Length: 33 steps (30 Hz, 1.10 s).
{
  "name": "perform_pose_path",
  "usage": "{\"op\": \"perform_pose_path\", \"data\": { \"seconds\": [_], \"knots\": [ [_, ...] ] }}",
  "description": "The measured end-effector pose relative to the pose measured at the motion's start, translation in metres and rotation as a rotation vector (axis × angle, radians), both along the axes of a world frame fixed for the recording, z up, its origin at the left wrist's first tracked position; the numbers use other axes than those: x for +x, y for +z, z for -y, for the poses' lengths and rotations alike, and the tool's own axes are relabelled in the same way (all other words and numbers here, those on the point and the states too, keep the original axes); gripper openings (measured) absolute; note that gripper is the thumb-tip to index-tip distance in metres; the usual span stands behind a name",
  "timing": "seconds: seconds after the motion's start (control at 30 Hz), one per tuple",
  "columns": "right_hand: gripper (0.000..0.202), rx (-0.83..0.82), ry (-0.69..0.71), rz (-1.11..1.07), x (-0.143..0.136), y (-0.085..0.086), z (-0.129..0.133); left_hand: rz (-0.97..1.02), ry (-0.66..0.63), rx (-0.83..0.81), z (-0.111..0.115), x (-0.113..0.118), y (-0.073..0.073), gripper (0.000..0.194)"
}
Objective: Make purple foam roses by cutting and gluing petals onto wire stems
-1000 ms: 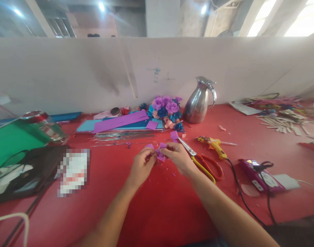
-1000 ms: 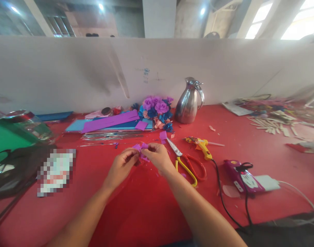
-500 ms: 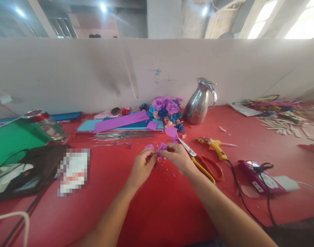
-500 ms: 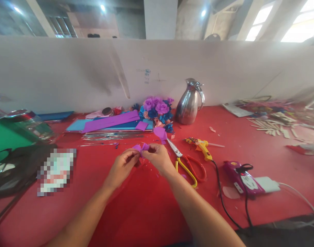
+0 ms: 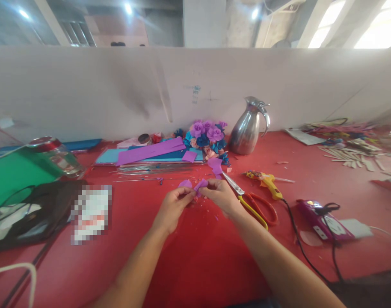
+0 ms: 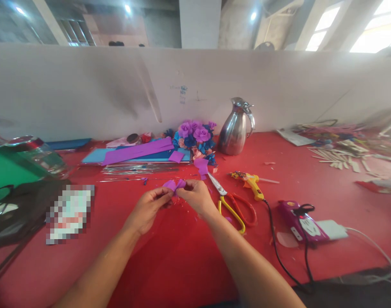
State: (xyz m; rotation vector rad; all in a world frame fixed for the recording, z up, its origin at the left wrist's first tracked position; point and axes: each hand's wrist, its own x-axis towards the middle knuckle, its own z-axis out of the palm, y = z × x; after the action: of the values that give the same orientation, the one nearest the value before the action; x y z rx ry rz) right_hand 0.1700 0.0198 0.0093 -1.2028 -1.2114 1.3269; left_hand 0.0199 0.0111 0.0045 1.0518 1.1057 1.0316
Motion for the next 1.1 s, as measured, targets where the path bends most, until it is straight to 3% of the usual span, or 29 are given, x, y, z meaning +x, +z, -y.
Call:
{"op": "perform_pose_path", "data": {
  "seconds": [0.33,0.63,1.1],
  "knots": [
    [0.014,0.025,0.007,0.005,-0.0001,-0.0005,0.0003,0.037,0.007,-0.022,-0.0014,-0.0006,-0.0055,0.026],
    [0.015,0.021,0.032,-0.035,0.0009,0.0012,-0.0005,0.048,-0.052,-0.068,0.0004,-0.0018,0.0040,0.027],
    [0.013,0.033,0.068,-0.058,0.0026,0.0005,-0.0002,0.048,-0.049,-0.104,-0.0003,-0.0057,0.0006,0.023]
  ]
}}
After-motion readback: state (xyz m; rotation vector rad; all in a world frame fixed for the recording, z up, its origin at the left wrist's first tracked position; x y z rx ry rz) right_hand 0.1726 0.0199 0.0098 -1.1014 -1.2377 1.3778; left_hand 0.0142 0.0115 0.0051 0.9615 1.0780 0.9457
